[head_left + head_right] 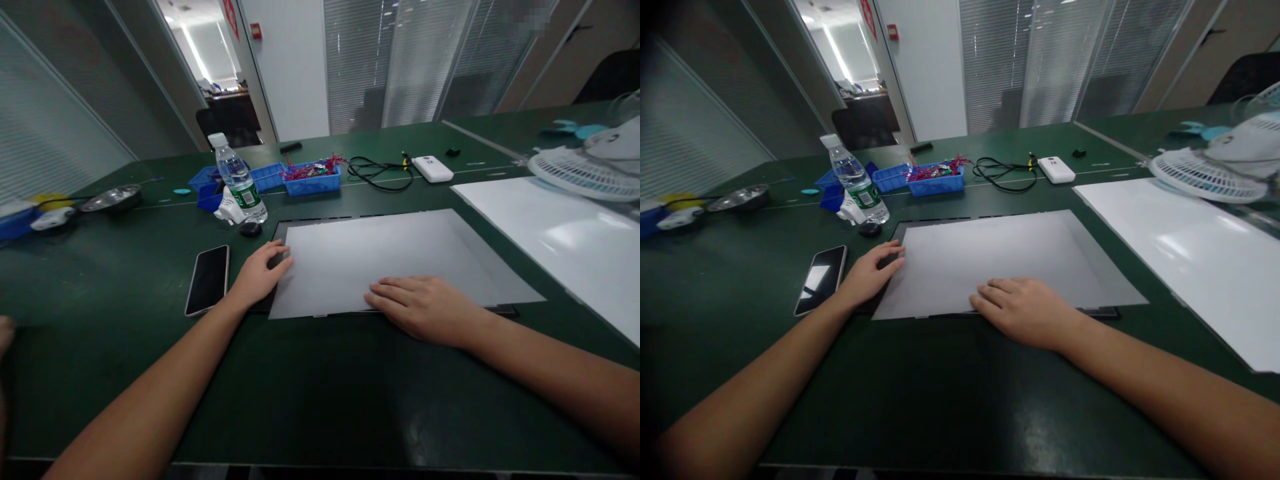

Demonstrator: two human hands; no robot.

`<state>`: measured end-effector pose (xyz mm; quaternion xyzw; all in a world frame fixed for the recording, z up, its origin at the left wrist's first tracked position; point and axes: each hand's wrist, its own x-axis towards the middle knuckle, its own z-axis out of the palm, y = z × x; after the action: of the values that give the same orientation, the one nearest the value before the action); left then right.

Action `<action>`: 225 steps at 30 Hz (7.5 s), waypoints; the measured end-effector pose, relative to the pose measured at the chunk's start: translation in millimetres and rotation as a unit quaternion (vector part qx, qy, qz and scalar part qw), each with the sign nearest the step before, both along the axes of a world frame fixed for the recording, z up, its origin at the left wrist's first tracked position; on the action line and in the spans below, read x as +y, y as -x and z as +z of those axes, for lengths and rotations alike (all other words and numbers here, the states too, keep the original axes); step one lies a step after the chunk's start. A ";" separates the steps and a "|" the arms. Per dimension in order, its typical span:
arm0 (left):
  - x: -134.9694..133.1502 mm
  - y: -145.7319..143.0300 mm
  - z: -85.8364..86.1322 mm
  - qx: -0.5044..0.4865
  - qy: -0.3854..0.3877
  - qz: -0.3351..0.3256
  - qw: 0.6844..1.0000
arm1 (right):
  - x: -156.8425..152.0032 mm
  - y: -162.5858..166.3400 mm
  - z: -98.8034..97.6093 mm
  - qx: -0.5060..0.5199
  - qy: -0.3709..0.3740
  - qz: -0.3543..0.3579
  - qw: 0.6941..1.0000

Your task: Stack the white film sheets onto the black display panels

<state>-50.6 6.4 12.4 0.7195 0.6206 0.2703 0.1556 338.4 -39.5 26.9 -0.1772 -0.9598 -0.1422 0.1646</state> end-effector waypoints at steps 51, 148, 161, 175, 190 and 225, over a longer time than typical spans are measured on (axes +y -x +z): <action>3.4 5.8 -2.1 0.122 -0.027 0.054 0.991 | 11.4 -2.8 -0.3 0.017 0.092 0.042 0.995; -4.3 -4.7 1.9 0.140 -0.014 0.036 0.989 | 62.2 -101.1 45.8 -0.004 -0.020 -0.531 0.847; 3.3 5.3 -5.6 0.089 -0.018 0.039 0.995 | 30.8 -26.6 -3.3 -0.012 0.101 -0.067 0.993; 1.3 0.5 -5.6 0.120 0.013 0.028 0.992 | 30.1 -27.6 -5.7 0.012 0.171 -0.067 0.983; 1.4 2.3 -5.3 0.059 0.028 0.018 0.998 | 36.3 -31.8 -4.8 0.030 0.187 -0.083 0.978; 7.0 11.1 -13.5 -0.001 -0.005 0.051 0.999 | 28.0 -25.2 -7.3 -0.008 0.271 -0.028 0.962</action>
<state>-61.7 13.5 -1.1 0.6874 0.6551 0.2817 0.1379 363.7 -11.4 19.6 -0.2408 -0.9583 0.1178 0.0991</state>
